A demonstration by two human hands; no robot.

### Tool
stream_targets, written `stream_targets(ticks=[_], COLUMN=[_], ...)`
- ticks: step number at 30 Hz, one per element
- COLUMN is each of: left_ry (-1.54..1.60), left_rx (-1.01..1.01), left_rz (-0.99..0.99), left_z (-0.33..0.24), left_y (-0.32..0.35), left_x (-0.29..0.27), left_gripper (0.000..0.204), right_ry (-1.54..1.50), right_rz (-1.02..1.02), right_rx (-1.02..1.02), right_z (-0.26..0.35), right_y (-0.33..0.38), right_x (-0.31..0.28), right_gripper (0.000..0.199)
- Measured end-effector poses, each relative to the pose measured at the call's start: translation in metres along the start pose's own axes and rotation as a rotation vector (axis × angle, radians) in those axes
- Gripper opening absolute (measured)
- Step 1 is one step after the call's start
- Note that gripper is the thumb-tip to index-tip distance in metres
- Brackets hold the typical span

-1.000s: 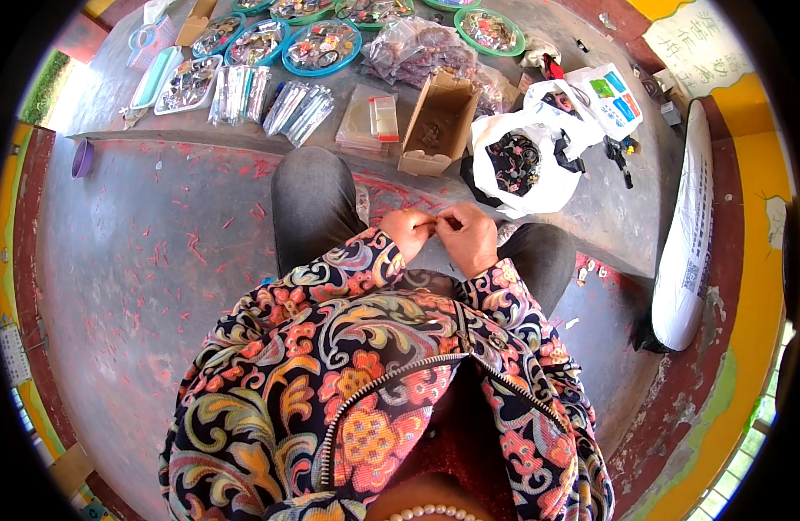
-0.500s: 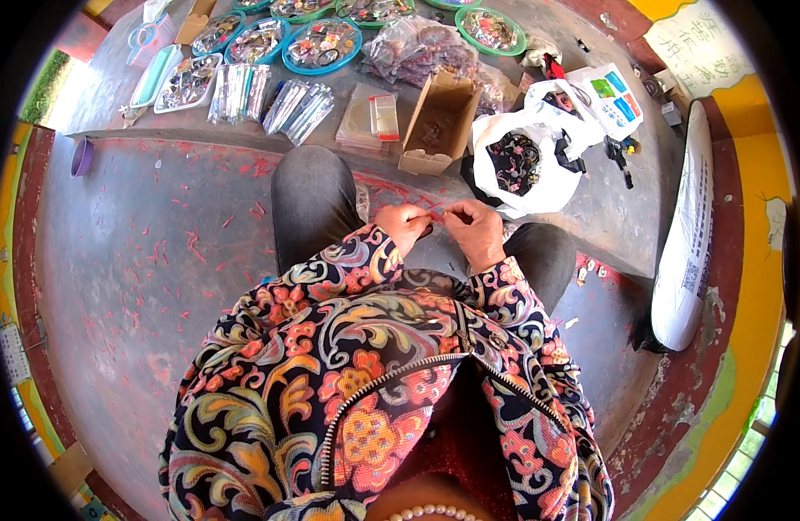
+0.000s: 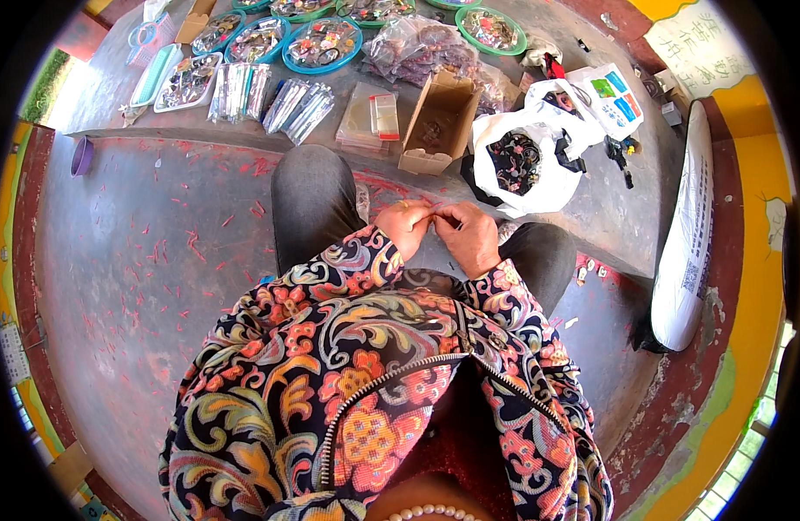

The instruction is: The person sits on the floor and assembles hair accessories by hand. They pick up small black hair ties and red plastic clips, attach the clips to the ties, and place the finished items into a small cardboard box.

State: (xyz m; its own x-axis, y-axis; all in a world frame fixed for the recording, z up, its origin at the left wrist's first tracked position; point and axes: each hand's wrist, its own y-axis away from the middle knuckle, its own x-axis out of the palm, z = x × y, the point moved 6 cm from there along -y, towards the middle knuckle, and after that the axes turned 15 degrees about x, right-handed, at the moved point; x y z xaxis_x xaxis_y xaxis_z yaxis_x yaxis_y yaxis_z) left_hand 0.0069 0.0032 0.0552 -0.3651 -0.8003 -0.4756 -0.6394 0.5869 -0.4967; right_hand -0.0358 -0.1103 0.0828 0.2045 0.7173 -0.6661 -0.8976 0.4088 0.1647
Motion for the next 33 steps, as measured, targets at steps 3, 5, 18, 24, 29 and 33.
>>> stream_targets(ticks=[3,5,18,24,29,33], left_ry=[-0.052,-0.077,0.431,0.937,0.990,0.982], left_rx=[0.104,0.116,-0.541,-0.949,-0.935,-0.917], left_rz=[0.003,0.032,-0.066,-0.329,-0.389,-0.440], left_z=[-0.009,-0.010,0.044,0.049,0.053,0.050], left_y=[-0.001,0.000,0.028,0.028,0.026,0.022], left_x=[0.002,0.003,0.014,0.002,-0.016,-0.022], left_gripper=[0.010,0.010,0.011,0.017,0.015,0.015], right_ry=[0.014,0.015,-0.295,-0.442,-0.254,-0.053], right_rz=[-0.015,-0.021,0.048,0.013,-0.062,-0.064], right_rx=[0.000,-0.011,0.182,0.283,0.173,0.022], right_z=[-0.003,-0.003,-0.034,-0.048,-0.043,-0.042], right_y=[0.000,0.000,-0.011,-0.014,-0.014,-0.013], right_x=[0.000,0.000,0.001,-0.014,-0.024,-0.016], right_gripper=[0.010,0.009,0.007,0.010,0.009,0.008])
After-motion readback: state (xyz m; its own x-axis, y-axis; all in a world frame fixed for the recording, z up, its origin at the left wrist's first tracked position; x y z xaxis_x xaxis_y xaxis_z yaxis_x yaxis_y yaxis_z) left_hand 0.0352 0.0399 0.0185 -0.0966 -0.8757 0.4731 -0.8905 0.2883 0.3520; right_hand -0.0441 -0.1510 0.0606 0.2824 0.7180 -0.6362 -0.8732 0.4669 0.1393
